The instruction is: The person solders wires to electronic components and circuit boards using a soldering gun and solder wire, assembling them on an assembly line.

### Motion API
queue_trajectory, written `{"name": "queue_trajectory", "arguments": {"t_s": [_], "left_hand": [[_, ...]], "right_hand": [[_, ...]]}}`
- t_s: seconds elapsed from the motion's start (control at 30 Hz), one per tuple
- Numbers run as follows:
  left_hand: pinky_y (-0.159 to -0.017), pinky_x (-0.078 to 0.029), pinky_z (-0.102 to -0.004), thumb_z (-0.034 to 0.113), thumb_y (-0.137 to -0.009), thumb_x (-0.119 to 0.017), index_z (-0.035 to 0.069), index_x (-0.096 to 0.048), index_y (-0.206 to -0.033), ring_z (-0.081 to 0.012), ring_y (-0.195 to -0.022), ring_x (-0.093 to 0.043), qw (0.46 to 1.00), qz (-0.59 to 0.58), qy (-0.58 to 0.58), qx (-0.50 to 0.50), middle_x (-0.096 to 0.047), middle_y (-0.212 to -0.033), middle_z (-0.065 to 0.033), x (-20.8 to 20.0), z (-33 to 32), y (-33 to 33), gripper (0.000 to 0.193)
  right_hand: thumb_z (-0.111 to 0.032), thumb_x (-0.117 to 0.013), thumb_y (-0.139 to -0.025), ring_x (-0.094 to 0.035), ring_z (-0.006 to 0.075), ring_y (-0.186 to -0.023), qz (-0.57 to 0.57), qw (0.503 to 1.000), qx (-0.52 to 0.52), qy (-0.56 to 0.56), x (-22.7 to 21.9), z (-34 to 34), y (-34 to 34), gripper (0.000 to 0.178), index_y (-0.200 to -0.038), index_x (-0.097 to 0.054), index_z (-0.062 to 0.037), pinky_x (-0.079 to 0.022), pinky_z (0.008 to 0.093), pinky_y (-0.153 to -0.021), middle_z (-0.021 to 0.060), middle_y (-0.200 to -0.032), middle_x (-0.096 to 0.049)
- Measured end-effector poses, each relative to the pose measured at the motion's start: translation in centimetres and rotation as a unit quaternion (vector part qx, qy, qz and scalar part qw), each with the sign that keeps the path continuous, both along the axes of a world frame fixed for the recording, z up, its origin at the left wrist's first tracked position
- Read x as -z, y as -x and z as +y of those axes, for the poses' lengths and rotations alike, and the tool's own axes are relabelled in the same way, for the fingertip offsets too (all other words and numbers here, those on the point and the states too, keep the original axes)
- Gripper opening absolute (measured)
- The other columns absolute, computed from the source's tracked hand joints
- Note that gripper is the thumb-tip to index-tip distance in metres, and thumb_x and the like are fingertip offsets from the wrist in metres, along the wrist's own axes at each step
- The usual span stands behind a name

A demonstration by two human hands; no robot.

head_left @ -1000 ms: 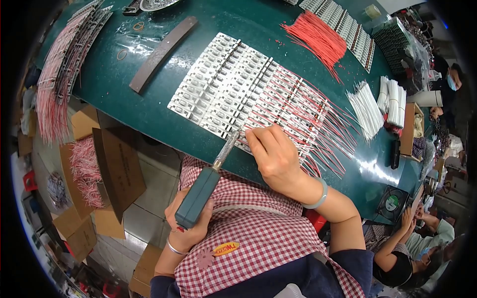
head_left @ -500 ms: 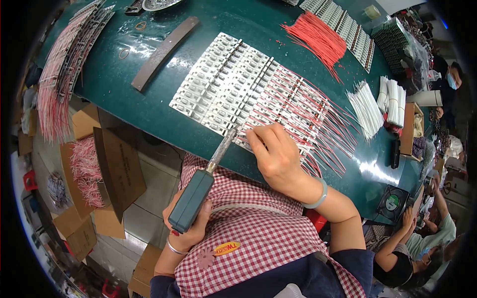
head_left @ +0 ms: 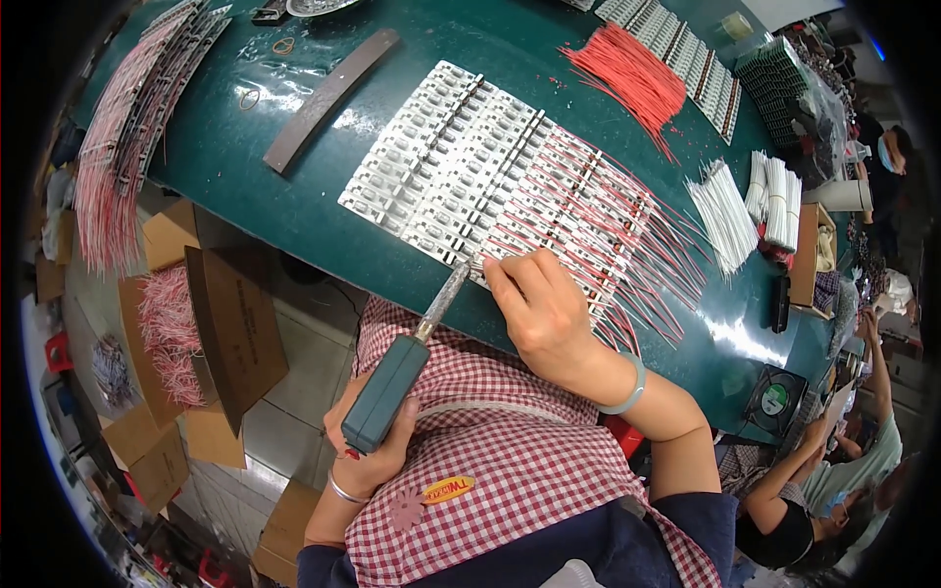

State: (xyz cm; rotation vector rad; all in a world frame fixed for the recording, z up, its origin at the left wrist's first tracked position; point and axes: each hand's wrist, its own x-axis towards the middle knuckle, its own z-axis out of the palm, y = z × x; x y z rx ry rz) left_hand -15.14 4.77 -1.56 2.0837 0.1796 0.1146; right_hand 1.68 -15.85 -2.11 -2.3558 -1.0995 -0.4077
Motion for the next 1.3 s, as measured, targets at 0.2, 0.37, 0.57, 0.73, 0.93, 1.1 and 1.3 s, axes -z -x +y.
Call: {"name": "queue_trajectory", "arguments": {"t_s": [0.2,0.37,0.57,0.73,0.93,1.1,1.3], "left_hand": [[-0.073,-0.057,-0.031,0.003,-0.08,-0.077,-0.008,-0.069,-0.105,-0.0259,-0.083,-0.073,1.0,0.021,-0.006,0.006,-0.071,-0.097,-0.0182,-0.4,-0.2,-0.3,0.028],[-0.07,-0.056,-0.0319,0.003,-0.081,-0.077,-0.007,-0.069,-0.101,-0.0259,-0.077,-0.071,1.0,0.019,0.01,0.003,-0.07,-0.092,-0.0171,-0.4,-0.1,-0.5,0.025],[-0.068,-0.056,-0.0329,0.004,-0.082,-0.076,-0.006,-0.07,-0.101,-0.0284,-0.076,-0.07,0.996,0.056,0.054,-0.04,-0.069,-0.092,-0.0183,1.4,0.4,2.1,0.022],[-0.068,-0.055,-0.0327,0.004,-0.082,-0.076,-0.006,-0.07,-0.101,-0.0281,-0.077,-0.07,0.998,0.019,0.046,-0.034,-0.069,-0.093,-0.0188,1.1,0.4,1.8,0.023],[-0.069,-0.055,-0.0325,0.005,-0.083,-0.076,-0.006,-0.069,-0.103,-0.0282,-0.078,-0.07,0.999,0.003,0.041,-0.031,-0.07,-0.094,-0.0191,1.1,0.5,2.0,0.024],[-0.069,-0.055,-0.0321,0.005,-0.083,-0.077,-0.007,-0.069,-0.102,-0.0278,-0.078,-0.07,0.999,0.011,0.039,-0.035,-0.07,-0.095,-0.0193,1.3,0.6,2.5,0.024],[-0.07,-0.056,-0.0326,0.005,-0.082,-0.077,-0.007,-0.07,-0.101,-0.0263,-0.08,-0.071,1.0,-0.007,0.014,-0.013,-0.07,-0.096,-0.0187,0.4,0.4,1.7,0.024]], "right_hand": [[0.002,-0.066,-0.07,-0.058,0.0253,-0.078,0.001,1.0,0.003,0.019,0.1,0.0,0.2,0.04,-0.109,-0.066,0.0089,-0.05,0.0337,-0.062,0.0122,-0.093,-0.061],[0.001,-0.066,-0.07,-0.058,0.0252,-0.078,0.0,1.0,0.005,0.025,0.1,0.0,0.2,0.039,-0.109,-0.066,0.0085,-0.05,0.0333,-0.062,0.0121,-0.093,-0.061],[-0.001,-0.065,-0.072,-0.054,0.0241,-0.079,-0.016,0.999,-0.003,0.03,0.0,0.1,0.1,0.035,-0.104,-0.065,0.0123,-0.049,0.0319,-0.06,0.0117,-0.087,-0.057],[-0.001,-0.065,-0.073,-0.054,0.024,-0.079,-0.024,0.999,-0.003,0.031,0.2,0.1,0.2,0.035,-0.105,-0.066,0.012,-0.049,0.0316,-0.061,0.0116,-0.087,-0.057],[0.004,-0.066,-0.068,-0.06,0.0249,-0.077,-0.024,1.0,0.003,-0.014,0.0,0.2,0.7,0.038,-0.106,-0.067,0.007,-0.05,0.0342,-0.061,0.0117,-0.091,-0.064],[0.003,-0.066,-0.068,-0.06,0.0247,-0.077,-0.007,1.0,-0.005,-0.014,-0.1,0.2,1.0,0.038,-0.106,-0.068,0.0068,-0.05,0.0343,-0.06,0.0114,-0.091,-0.064],[0.001,-0.066,-0.068,-0.06,0.0252,-0.078,-0.001,1.0,-0.009,-0.005,-0.1,0.2,1.2,0.04,-0.108,-0.067,0.0069,-0.051,0.0341,-0.061,0.0115,-0.093,-0.064]]}}
